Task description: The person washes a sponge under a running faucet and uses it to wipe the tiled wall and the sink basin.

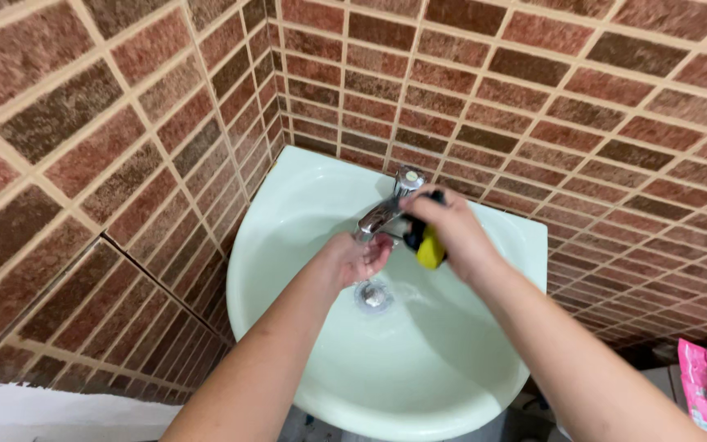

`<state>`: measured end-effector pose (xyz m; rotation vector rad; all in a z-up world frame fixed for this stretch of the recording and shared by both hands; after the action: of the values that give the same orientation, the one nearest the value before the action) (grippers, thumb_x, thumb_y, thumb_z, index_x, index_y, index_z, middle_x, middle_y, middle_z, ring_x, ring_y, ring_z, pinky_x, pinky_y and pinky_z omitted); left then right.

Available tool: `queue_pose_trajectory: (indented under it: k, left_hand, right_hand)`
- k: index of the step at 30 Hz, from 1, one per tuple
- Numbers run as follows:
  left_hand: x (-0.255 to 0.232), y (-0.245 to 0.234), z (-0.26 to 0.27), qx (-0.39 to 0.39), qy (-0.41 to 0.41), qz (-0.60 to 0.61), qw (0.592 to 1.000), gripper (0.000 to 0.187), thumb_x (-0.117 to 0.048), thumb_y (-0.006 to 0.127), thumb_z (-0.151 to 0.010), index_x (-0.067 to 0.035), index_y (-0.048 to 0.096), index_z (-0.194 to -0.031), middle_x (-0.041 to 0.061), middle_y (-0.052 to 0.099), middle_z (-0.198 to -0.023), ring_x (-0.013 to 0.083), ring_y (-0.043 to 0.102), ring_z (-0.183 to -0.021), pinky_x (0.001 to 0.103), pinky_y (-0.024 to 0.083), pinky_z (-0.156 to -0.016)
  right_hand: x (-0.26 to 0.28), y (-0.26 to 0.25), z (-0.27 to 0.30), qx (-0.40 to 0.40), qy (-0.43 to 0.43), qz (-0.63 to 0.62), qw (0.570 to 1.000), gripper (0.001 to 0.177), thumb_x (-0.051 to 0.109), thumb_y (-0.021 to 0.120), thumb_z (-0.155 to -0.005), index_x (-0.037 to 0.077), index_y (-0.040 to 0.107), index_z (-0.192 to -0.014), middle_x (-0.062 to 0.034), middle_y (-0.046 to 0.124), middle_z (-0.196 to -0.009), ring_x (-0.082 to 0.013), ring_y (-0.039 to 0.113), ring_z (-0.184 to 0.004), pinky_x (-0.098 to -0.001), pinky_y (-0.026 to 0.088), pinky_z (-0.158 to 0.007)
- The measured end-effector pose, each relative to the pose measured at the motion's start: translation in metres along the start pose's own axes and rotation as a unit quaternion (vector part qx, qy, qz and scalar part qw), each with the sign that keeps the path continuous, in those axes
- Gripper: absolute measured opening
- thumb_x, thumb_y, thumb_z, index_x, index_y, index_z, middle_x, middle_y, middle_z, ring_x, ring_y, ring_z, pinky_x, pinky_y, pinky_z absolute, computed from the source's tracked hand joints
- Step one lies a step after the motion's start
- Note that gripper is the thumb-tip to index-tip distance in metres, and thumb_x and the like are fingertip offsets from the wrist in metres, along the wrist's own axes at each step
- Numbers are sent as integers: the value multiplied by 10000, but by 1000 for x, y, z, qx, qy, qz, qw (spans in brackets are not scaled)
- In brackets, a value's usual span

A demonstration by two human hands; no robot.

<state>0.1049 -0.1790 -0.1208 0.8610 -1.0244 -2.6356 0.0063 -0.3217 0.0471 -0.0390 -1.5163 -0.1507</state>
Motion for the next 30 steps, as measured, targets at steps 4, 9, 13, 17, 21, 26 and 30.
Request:
queue_pose_trajectory:
  k: [4,9,13,17,21,26,30]
  left_hand:
    - [4,-5,2,61,26,-114,991,260,-244,567,-1090,-107,648,-884,-47,521,-674,36,464,-507,186,354,-419]
    - [3,-13,5,74,41,-135,987,196,-201,485,-948,-150,536,-766,-69,421,-571,47,318,-401,239,214,-320]
    - [-7,7,39,11,63,-99,993,283,-289,459,-1023,-108,582,-845,-11,527,-667,93,475,-530,247,412,-435]
    - [-11,36,80,0,82,-59,995,204,-110,446,-1074,-20,604,-983,77,653,-874,162,653,-795,272,603,-695]
    - [-6,28,68,44,77,2,996,272,-16,354,-1051,-24,624,-1023,14,598,-764,75,526,-621,208,456,-531]
    - [6,4,37,92,100,-89,987,295,-223,350,-1043,-104,432,-785,-73,366,-519,43,295,-375,242,235,-301]
    - [8,10,35,56,57,37,996,204,-131,389,-1011,-76,458,-828,20,504,-645,125,488,-503,277,449,-436]
  right_hand:
    - [73,7,-20,7,-27,-62,998,273,262,708,-867,132,543,-692,0,541,-646,-157,549,-579,-342,462,-518]
    - [112,31,-55,9,-112,-112,987,399,231,737,-894,145,428,-656,-7,436,-551,-147,413,-475,-332,327,-457]
    - [121,48,-64,-3,-128,-96,987,339,209,717,-883,133,467,-667,-7,441,-536,-150,407,-419,-343,307,-394]
    - [118,52,-58,-12,-112,-63,992,206,211,693,-884,123,565,-748,-13,462,-528,-142,417,-406,-340,314,-378]
    - [105,36,-52,12,-133,-39,990,270,244,710,-919,113,527,-770,-16,465,-563,-149,442,-436,-341,344,-389]
    - [71,-7,-21,55,-92,-52,993,312,374,643,-973,96,580,-846,-37,539,-674,-160,543,-592,-316,450,-519]
    - [3,-21,18,-2,80,-44,996,268,396,561,-907,135,622,-913,-67,619,-733,-197,604,-638,-358,491,-524]
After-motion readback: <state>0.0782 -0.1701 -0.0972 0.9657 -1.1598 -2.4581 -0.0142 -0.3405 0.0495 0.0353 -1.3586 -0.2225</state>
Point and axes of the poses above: each hand's wrist, its own z-axis away from the middle knuckle, its own y-axis out of the palm, x = y × z, the point moved 1 cm from there along -z, towards the middle knuckle
